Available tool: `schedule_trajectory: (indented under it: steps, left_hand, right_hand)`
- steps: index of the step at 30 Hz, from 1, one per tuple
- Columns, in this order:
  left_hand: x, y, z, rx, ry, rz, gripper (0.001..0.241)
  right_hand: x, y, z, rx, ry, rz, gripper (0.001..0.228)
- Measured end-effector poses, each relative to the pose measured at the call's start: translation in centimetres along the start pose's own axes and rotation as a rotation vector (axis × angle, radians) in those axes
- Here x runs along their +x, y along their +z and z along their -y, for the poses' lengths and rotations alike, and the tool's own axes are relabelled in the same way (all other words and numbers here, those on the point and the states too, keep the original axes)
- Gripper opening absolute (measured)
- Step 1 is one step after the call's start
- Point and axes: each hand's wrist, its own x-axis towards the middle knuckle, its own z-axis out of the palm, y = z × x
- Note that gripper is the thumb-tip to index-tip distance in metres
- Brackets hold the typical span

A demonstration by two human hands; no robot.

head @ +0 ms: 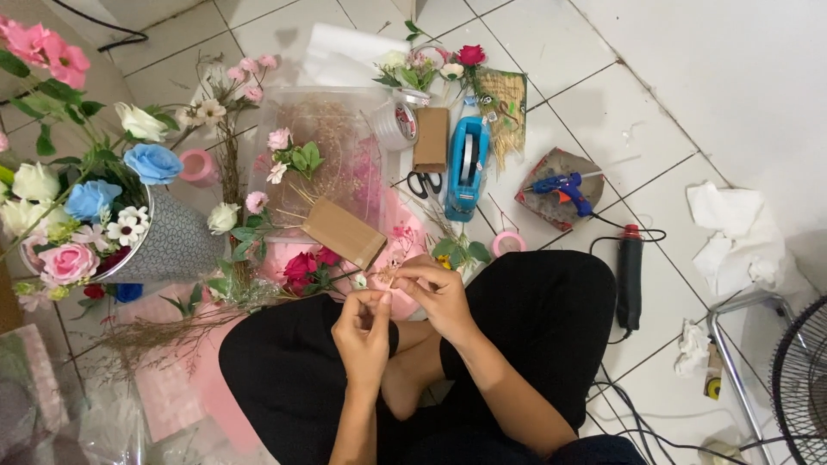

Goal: The person sits on the floor and arranges artificial flowers and dried grass into a small cardboard box. They use pliers to adjust the stems and secure the arrangement, occasionally picking up and placing down various floral elements.

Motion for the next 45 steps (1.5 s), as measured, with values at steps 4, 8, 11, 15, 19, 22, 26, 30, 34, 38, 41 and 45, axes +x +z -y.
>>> schedule_trajectory:
  steps: [4, 8, 11, 15, 19, 22, 26, 30, 34, 38, 41, 45]
  left_hand:
    - [0.1, -0.5, -1.0, -0.021, -0.005, 0.018, 0.019]
    - [0.3, -0.7, -1.0, -0.07, 0.02, 0.097, 0.027]
    - [0.3, -0.6, -0.4, -0.009, 0.019, 0.137, 0.026]
    - [0.2, -0.1, -0.1, -0.006, -0.014, 0.121, 0.009]
    - [0.2, 0.3, 0.4, -0.014, 0.003, 0.072, 0.012]
    - [0.0, 0.4, 0.8, -0.048, -0.006, 0.102, 0.012]
    - [-0.3, 1.1, 1.0, -0.104, -0.094, 0.102, 0.017]
    - [-0.6, 1.8, 1.4, -0.151, -0.118, 0.171, 0.023]
    - [-0.5, 2.4, 2.0, -0.13, -0.079, 0.148, 0.02]
    - [-0.2, 2.5, 2.8, -0.124, -0.082, 0.022, 0.009]
    - [0.2, 2.6, 2.6, -0.188, -0.093, -0.009, 0.003]
    - [0.4, 2.1, 1.8, -0.281, -0.108, -0.013, 0.007]
  right_hand:
    - [0.3, 0.8, 0.6, 0.027, 0.006, 0.033, 0.021]
    - [0.4, 1.0, 0.6, 0.051, 0.062, 0.045, 0.015]
    - [0.1, 0.8, 0.1, 0.078, 0.09, 0.037, 0.011]
    - [0.6, 0.9, 1.6, 0.08, 0.029, 0.03, 0.006]
    - [-0.1, -0.1, -0.4, 0.054, 0.087, -0.043, 0.01]
    - [-0.6, -0.7, -1.6, -0.027, 0.147, -0.087, 0.012]
    - [-0.7, -0.8, -1.4, 0.047, 0.212, -0.14, 0.011]
    - [-1.1, -0.8, -1.3, 0.099, 0.256, -0.159, 0.01]
    - [-0.2, -0.9, -0.5, 0.116, 0.257, -0.167, 0.014]
    - [0.1, -1.0, -1.3, 0.156, 0.24, -0.246, 0.015]
    - [0.3, -0.6, -1.7, 0.186, 0.247, -0.273, 0.014]
    - [0.1, 0.5, -2.1, 0.273, 0.277, -0.303, 0.014]
